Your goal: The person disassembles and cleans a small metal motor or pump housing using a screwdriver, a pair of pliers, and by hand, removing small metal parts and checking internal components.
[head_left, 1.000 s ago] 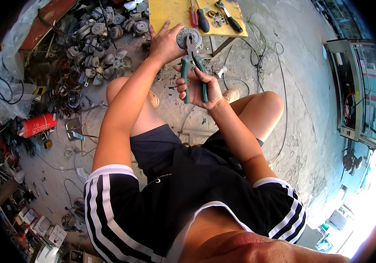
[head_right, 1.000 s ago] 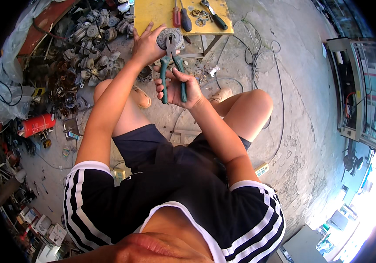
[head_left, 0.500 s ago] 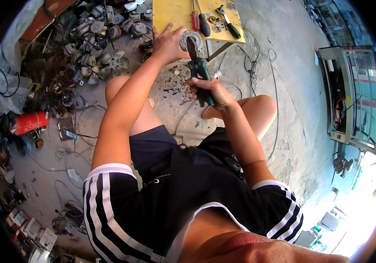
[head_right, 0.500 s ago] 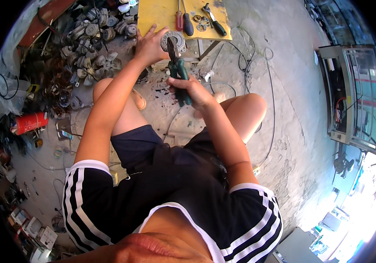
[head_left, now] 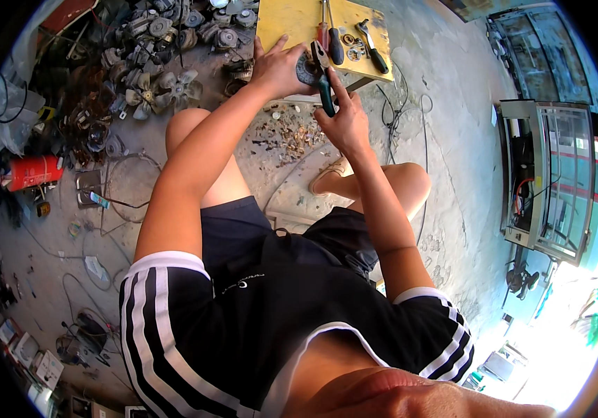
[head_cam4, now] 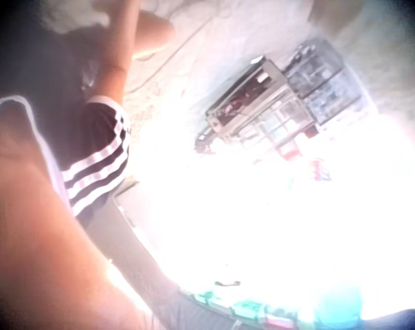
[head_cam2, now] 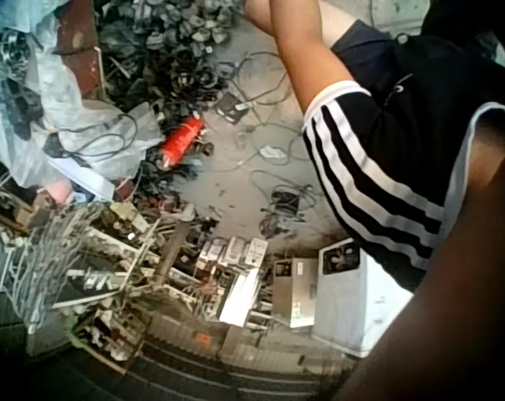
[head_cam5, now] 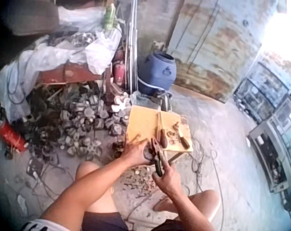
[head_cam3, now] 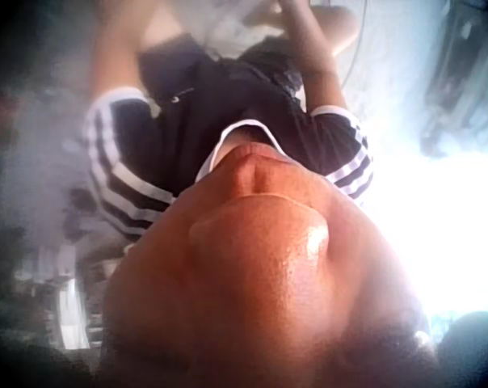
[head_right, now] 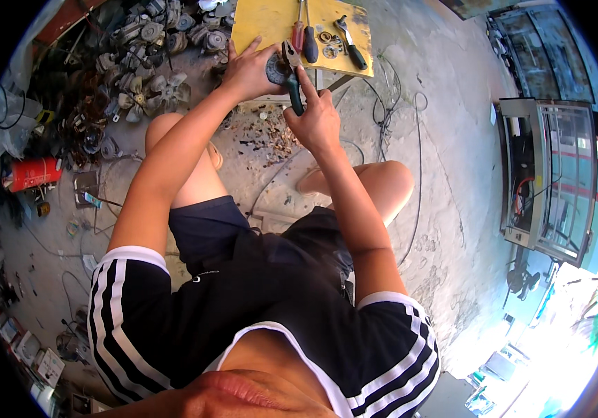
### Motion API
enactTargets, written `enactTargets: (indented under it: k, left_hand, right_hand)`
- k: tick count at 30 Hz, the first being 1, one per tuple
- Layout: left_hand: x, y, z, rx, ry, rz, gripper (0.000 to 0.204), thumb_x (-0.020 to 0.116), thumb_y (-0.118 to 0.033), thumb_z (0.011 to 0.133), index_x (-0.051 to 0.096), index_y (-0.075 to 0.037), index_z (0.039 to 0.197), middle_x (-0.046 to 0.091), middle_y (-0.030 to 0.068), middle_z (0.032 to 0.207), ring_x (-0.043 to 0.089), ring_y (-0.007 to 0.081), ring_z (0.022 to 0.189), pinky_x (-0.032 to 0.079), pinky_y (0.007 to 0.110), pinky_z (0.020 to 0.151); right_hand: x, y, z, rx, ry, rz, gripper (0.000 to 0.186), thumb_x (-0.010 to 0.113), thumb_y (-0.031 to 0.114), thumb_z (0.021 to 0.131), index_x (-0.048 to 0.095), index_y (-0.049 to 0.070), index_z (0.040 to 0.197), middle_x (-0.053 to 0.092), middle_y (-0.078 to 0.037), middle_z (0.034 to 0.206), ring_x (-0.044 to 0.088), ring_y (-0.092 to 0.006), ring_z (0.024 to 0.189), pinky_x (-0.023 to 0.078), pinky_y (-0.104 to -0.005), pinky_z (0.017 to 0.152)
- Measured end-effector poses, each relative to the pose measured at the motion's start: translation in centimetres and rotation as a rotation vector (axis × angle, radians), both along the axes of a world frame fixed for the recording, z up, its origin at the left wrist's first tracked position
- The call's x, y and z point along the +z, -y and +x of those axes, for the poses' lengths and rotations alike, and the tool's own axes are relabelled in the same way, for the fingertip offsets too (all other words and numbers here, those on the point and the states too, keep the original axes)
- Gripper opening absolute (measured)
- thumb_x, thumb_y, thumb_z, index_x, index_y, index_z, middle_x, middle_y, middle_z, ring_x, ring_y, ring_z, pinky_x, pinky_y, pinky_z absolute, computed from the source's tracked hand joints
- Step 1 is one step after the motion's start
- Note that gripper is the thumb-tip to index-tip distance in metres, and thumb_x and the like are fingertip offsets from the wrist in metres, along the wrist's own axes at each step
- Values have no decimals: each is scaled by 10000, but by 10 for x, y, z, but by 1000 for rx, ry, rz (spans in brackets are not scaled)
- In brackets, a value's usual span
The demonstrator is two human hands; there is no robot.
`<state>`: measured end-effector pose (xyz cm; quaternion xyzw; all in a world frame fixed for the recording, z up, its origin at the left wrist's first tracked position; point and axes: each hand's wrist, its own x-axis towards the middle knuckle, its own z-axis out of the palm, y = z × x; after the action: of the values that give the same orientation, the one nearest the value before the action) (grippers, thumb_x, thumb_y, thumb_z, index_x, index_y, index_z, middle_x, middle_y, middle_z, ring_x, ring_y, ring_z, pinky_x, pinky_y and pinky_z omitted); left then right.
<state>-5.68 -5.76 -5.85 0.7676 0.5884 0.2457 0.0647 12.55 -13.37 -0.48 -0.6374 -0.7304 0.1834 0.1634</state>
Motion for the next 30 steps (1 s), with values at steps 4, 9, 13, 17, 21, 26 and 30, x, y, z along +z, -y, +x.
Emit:
enactTargets:
  k: [4, 9, 13, 17, 21, 26, 30]
  left_hand:
    - [-4, -1, 1, 18, -13, 9, 1049, 772, -756, 536, 543, -153, 1364, 619, 143, 1340, 411, 317, 1418, 34, 707, 1150]
    - [-4, -1, -1, -23, -7, -1, 1056, 772, -756, 547, 525, -155, 1380, 619, 145, 1335, 402, 319, 1422, 21, 704, 1152]
    - [-12, 1, -4, 19, -11, 59, 1045, 776, -745, 555, 521, -154, 1378, 605, 142, 1354, 401, 317, 1422, 14, 708, 1150]
    - [-9, -3, 3, 26, -21, 28, 1073, 795, -745, 517, 534, -168, 1383, 583, 148, 1384, 398, 298, 1428, 18, 699, 1156]
    - [-6, -1, 5, 61, -26, -114, 1157, 762, -801, 493, 504, -196, 1445, 451, 211, 1499, 387, 290, 1436, 61, 645, 1183]
    - [-8, -4, -1, 56, -74, -52, 1119, 758, -788, 523, 507, -191, 1435, 481, 168, 1485, 399, 254, 1431, 14, 635, 1188]
    - [-4, -4, 2, 37, -39, -30, 1084, 784, -753, 520, 529, -179, 1404, 565, 101, 1422, 409, 239, 1427, 28, 670, 1174]
  right_hand:
    - [1, -4, 3, 28, 16, 10, 843, 703, 224, 749, 391, 352, 1522, 599, -206, 996, 659, -366, 919, 531, -455, 855]
    - [26, -16, 13, 106, -45, 155, 816, 713, 193, 733, 448, 326, 1494, 584, -173, 904, 658, -346, 802, 546, -432, 736]
    - [65, -23, -5, 43, -329, 642, 852, 710, 66, 717, 442, 248, 1506, 556, -123, 947, 562, -231, 697, 512, -343, 657]
    - [4, -22, 13, 147, -239, 580, 824, 709, 72, 700, 484, 228, 1477, 569, -164, 960, 619, -292, 793, 541, -387, 726]
    - [-8, -5, 28, 24, -144, 208, 813, 739, 161, 721, 480, 296, 1480, 606, -171, 946, 656, -349, 846, 553, -416, 798]
    - [17, -3, 22, 56, -143, 297, 867, 726, 106, 703, 448, 327, 1494, 582, -143, 948, 643, -325, 820, 551, -404, 749]
    - [2, 4, 25, 74, -47, 157, 850, 707, 147, 709, 447, 365, 1489, 586, -148, 958, 656, -351, 859, 548, -442, 773]
